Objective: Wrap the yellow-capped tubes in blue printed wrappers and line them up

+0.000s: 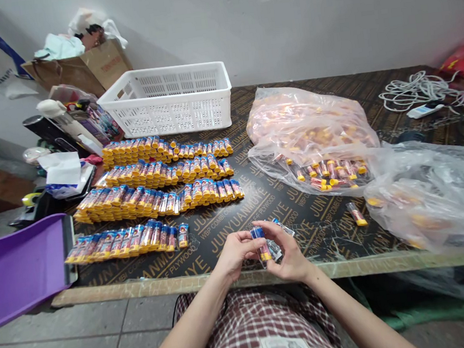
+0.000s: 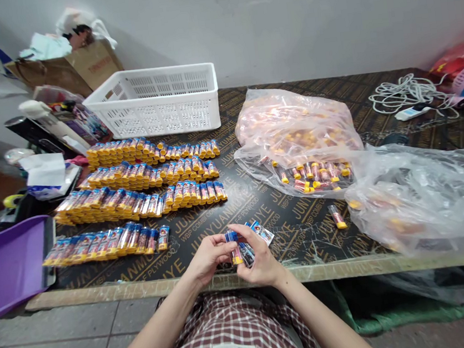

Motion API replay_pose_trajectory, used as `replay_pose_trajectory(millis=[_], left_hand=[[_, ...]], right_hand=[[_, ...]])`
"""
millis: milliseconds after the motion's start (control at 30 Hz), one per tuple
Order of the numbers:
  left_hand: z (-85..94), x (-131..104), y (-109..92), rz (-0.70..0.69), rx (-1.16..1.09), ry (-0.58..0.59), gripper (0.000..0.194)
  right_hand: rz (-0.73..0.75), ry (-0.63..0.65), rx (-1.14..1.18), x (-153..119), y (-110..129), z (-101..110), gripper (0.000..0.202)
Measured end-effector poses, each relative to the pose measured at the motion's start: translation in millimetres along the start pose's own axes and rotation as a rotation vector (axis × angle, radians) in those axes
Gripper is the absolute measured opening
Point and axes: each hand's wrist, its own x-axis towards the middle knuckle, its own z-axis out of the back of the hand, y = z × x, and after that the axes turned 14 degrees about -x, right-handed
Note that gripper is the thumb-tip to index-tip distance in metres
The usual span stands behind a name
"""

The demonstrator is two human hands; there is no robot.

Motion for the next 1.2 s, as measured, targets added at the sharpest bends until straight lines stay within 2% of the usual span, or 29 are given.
replay_pose_trajectory(millis=[133, 200, 267, 333, 400, 433, 533, 633, 700, 767, 867, 933, 1033, 1133, 1200], left_hand=[[5.9, 6, 1, -0.030, 0.014, 0.004, 0.041], [13.4, 14, 2, -0.131, 0.119, -0.040, 0.042], [22.8, 21, 4, -0.301, 0.432, -0.150, 0.040], [31.9, 27, 7, -0.446, 0.869, -0.256, 0.030], [39.1, 30, 13, -0.494, 1.201, -0.286, 0.022], [41.8, 31, 16, -0.493, 1.289, -0.283, 0.018], [47.6, 35, 23, -0.484, 1.346, -0.267, 0.007], [50.1, 37, 25, -0.511, 1.274, -0.254, 0.005], [49.9, 36, 24, -0.524, 1.181, -0.226, 0.004], [49.4, 35, 22, -0.540, 1.041, -0.205, 0.005], [51.3, 35, 19, -0.536, 0.772, -0.222, 0.026], [54.5, 37, 17, -0.491, 0.620, -0.234, 0.038], [57.6, 39, 14, -0.431, 0.455, -0.259, 0.032], [53.8, 39, 9, -0.353, 0.240, -0.293, 0.032], [47.6, 38, 5, -0.283, 0.085, -0.299, 0.034]], right_hand=[[0.012, 0.010, -0.040, 6, 1, 4, 0.079], [0.047, -0.014, -0.096, 22, -3, 8, 0.078], [0.089, -0.075, -0.148, 51, -12, 10, 0.077], [0.112, -0.123, -0.202, 89, -25, 8, 0.077], [0.111, -0.088, -0.290, 128, -39, 1, 0.075], [0.116, -0.041, -0.337, 146, -46, -5, 0.076], [0.139, 0.028, -0.392, 182, -63, -25, 0.073], [0.153, 0.078, -0.436, 190, -70, -37, 0.072], [0.160, 0.118, -0.474, 185, -70, -35, 0.076], [0.152, 0.114, -0.539, 173, -71, -22, 0.079], [-0.047, -0.072, -0.726, 139, -84, 14, 0.070], [-0.278, -0.249, -0.849, 104, -97, 45, 0.054], [-0.520, -0.411, -0.947, 39, -115, 91, 0.036], [-0.683, -0.503, -1.002, -19, -125, 123, 0.036], [-0.729, -0.503, -0.996, -44, -127, 134, 0.037]])
